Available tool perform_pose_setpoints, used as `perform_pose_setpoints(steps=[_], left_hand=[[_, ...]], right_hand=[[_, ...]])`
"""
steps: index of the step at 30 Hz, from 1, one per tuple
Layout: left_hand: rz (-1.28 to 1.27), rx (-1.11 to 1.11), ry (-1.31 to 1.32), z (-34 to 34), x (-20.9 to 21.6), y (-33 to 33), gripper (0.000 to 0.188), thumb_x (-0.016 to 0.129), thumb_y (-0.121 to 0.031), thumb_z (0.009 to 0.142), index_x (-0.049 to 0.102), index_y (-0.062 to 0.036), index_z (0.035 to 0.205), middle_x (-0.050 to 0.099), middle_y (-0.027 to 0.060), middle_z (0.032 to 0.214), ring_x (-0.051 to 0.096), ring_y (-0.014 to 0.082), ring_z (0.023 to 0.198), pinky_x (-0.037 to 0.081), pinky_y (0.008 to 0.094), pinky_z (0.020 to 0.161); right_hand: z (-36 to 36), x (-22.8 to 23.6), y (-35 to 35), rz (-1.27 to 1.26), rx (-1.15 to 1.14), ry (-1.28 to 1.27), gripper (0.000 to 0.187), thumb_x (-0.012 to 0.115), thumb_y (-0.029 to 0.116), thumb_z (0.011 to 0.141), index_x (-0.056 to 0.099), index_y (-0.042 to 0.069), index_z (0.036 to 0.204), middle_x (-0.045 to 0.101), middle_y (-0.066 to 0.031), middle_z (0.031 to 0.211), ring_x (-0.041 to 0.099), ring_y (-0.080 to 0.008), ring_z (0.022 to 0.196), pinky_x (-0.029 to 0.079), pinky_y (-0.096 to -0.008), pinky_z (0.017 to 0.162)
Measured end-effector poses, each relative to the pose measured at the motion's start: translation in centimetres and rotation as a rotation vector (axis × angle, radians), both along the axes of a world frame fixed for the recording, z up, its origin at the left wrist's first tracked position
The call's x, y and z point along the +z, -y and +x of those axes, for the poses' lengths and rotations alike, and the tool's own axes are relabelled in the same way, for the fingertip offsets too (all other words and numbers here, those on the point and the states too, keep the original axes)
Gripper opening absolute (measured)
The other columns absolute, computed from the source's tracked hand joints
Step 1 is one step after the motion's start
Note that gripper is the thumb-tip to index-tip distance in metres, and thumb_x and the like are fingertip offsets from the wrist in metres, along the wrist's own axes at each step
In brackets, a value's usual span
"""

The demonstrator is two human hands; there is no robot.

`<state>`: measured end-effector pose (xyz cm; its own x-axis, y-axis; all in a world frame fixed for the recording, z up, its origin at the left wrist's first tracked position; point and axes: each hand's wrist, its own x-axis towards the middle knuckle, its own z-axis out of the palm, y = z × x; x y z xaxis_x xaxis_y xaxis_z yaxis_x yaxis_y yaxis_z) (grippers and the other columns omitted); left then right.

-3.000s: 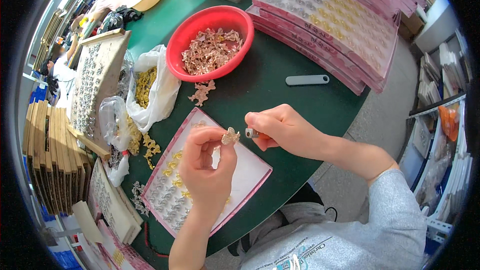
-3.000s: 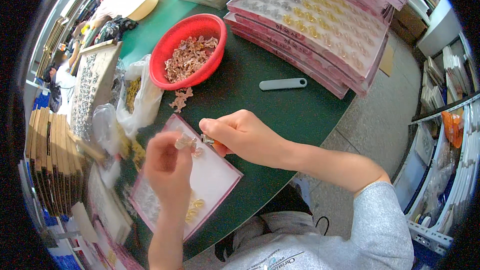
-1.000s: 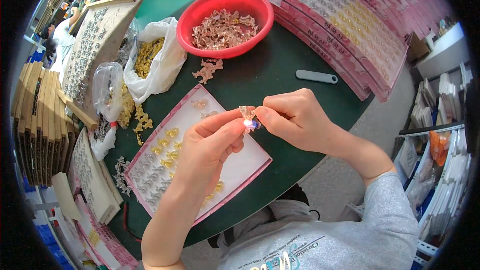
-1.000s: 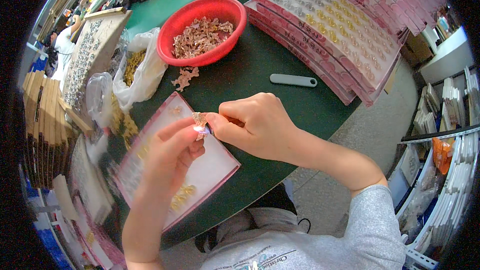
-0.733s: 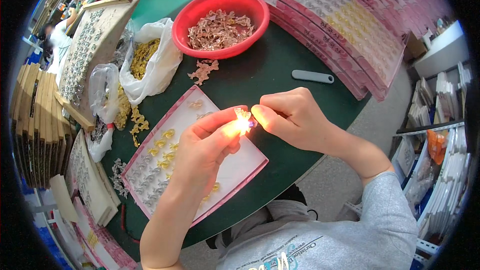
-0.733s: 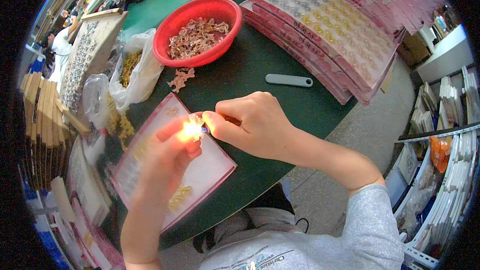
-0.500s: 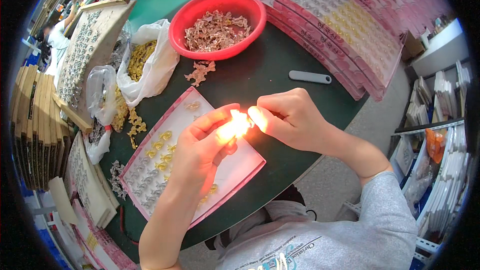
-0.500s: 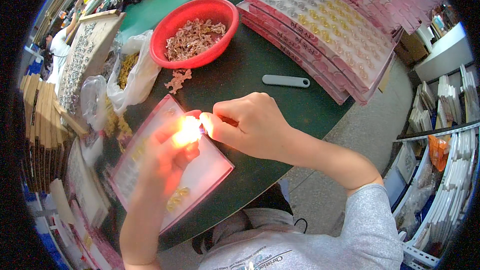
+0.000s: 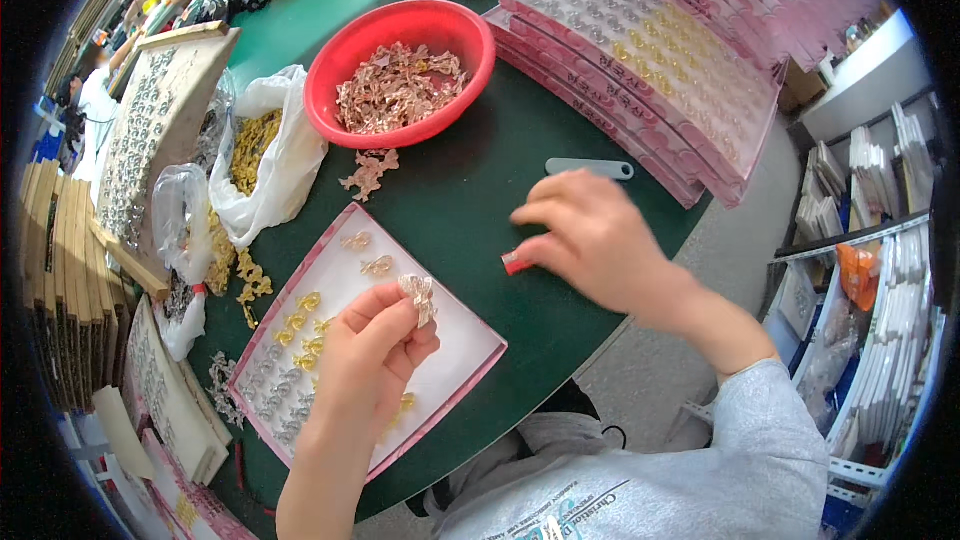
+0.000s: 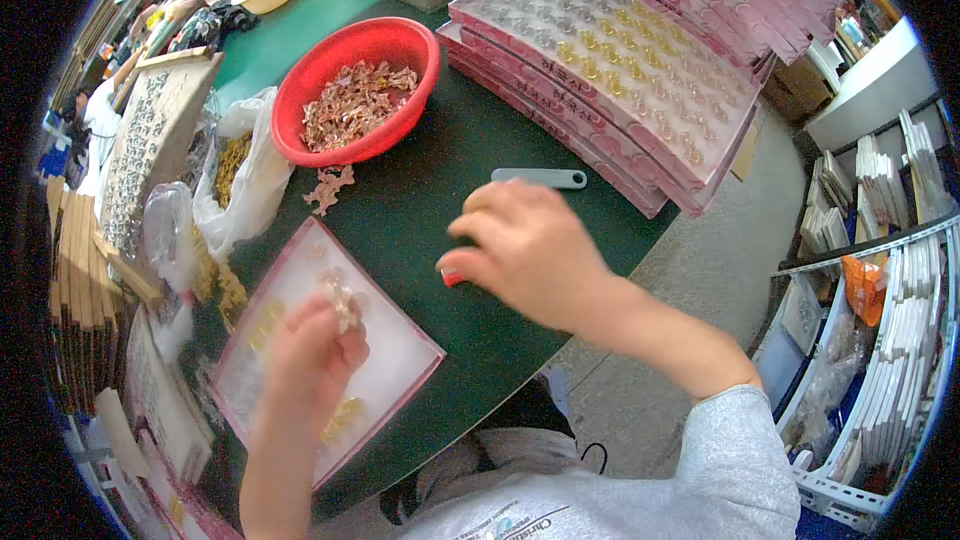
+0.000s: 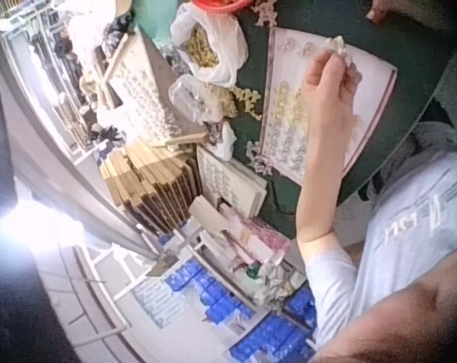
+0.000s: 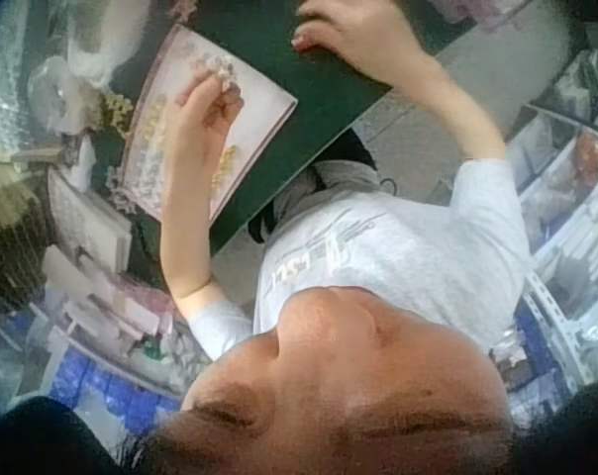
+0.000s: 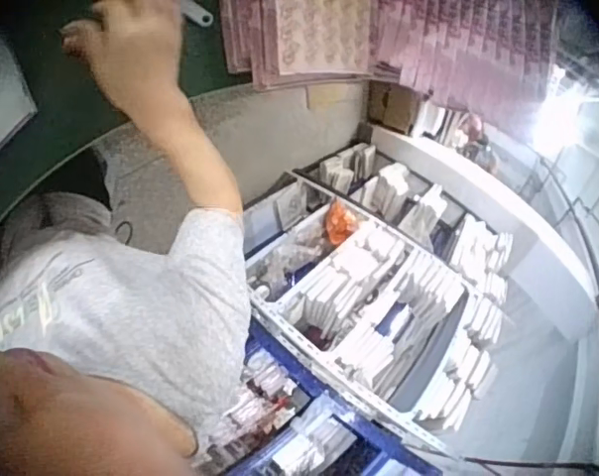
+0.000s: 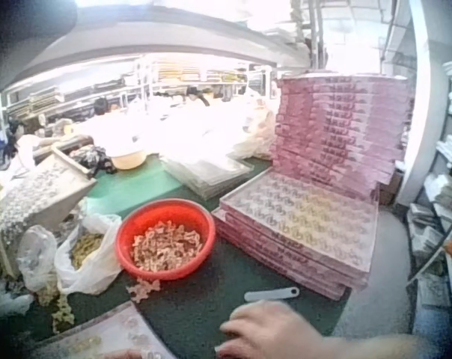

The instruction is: The person assembles small decorative bows by hand, using a lighter to heat and shape the center of each bow and a small tool to press and secure it. They place the finished bows into a pink tray and repeat the process with multiple bows.

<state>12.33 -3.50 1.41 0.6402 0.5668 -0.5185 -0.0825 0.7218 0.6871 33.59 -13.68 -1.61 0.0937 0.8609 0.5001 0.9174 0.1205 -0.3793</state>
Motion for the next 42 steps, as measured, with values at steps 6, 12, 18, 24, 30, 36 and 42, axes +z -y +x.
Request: perform_pose_setpoints(steps=[6,12,18,24,30,36,42], left_hand=[[-0.022,-0.049,0.053,0.7,-0.1,0.8,0.008,0.051,-0.002,0.080,0.053,0.0000,0.087,0.056,0.0061,0.080,0.052,0.0115,0.070,0.045,0.0230,0.066],[-0.021,-0.034,0.132,1.5,0.3,1.4,0.008,0.051,-0.004,0.081,0.052,-0.0010,0.088,0.056,0.0069,0.081,0.052,0.0111,0.071,0.044,0.0219,0.065],[0.005,0.000,0.141,1.1,0.3,1.6,0.007,0.051,-0.005,0.081,0.051,-0.0017,0.087,0.056,0.0073,0.080,0.051,0.0105,0.067,0.043,0.0220,0.062],[-0.057,-0.030,0.232,0.6,-0.6,1.5,0.006,0.050,-0.006,0.081,0.051,-0.0022,0.086,0.056,0.0066,0.078,0.050,0.0102,0.065,0.041,0.0221,0.060],[-0.176,-0.078,0.278,0.2,-0.6,1.3,0.007,0.049,-0.004,0.081,0.051,-0.0017,0.087,0.056,0.0062,0.077,0.049,0.0112,0.064,0.040,0.0228,0.059],[-0.219,-0.087,0.278,0.1,-0.7,1.3,0.008,0.049,-0.003,0.080,0.051,0.0002,0.087,0.056,0.0075,0.078,0.049,0.0117,0.064,0.039,0.0235,0.058],[-0.212,-0.121,0.263,0.4,-0.8,1.2,0.009,0.050,-0.004,0.081,0.051,0.0014,0.087,0.056,0.0075,0.077,0.049,0.0114,0.064,0.039,0.0230,0.058]], right_hand=[[4.2,-1.0,0.9,-0.040,-0.262,0.197,0.022,0.065,0.011,0.069,0.053,0.005,0.087,0.053,-0.0068,0.088,0.052,-0.0243,0.085,0.045,-0.0350,0.073],[3.7,-0.6,1.4,-0.068,-0.289,-0.137,0.013,0.052,0.010,0.084,0.049,0.005,0.095,0.053,-0.0092,0.074,0.055,-0.0243,0.067,0.046,-0.0338,0.061],[-0.5,2.0,1.8,-0.105,0.040,-0.611,0.025,0.047,0.008,0.088,0.046,0.004,0.112,0.054,-0.0107,0.072,0.057,-0.0199,0.062,0.045,-0.0282,0.059],[-3.2,1.8,1.8,0.179,0.218,-0.314,0.033,0.067,0.003,0.070,0.054,0.002,0.100,0.059,-0.0101,0.077,0.059,-0.0211,0.063,0.048,-0.0279,0.057],[-2.9,1.3,1.1,0.296,0.320,-0.057,0.036,0.071,0.009,0.064,0.056,0.003,0.096,0.056,-0.0057,0.070,0.057,-0.0186,0.058,0.047,-0.0279,0.049],[-2.7,1.1,0.8,0.280,0.368,0.048,0.031,0.065,0.011,0.069,0.055,0.004,0.097,0.054,-0.0034,0.070,0.055,-0.0150,0.057,0.046,-0.0251,0.048],[-2.2,0.8,0.9,0.271,0.364,0.103,0.029,0.063,0.011,0.069,0.055,0.005,0.096,0.053,-0.0024,0.070,0.055,-0.0145,0.057,0.045,-0.0246,0.047]])
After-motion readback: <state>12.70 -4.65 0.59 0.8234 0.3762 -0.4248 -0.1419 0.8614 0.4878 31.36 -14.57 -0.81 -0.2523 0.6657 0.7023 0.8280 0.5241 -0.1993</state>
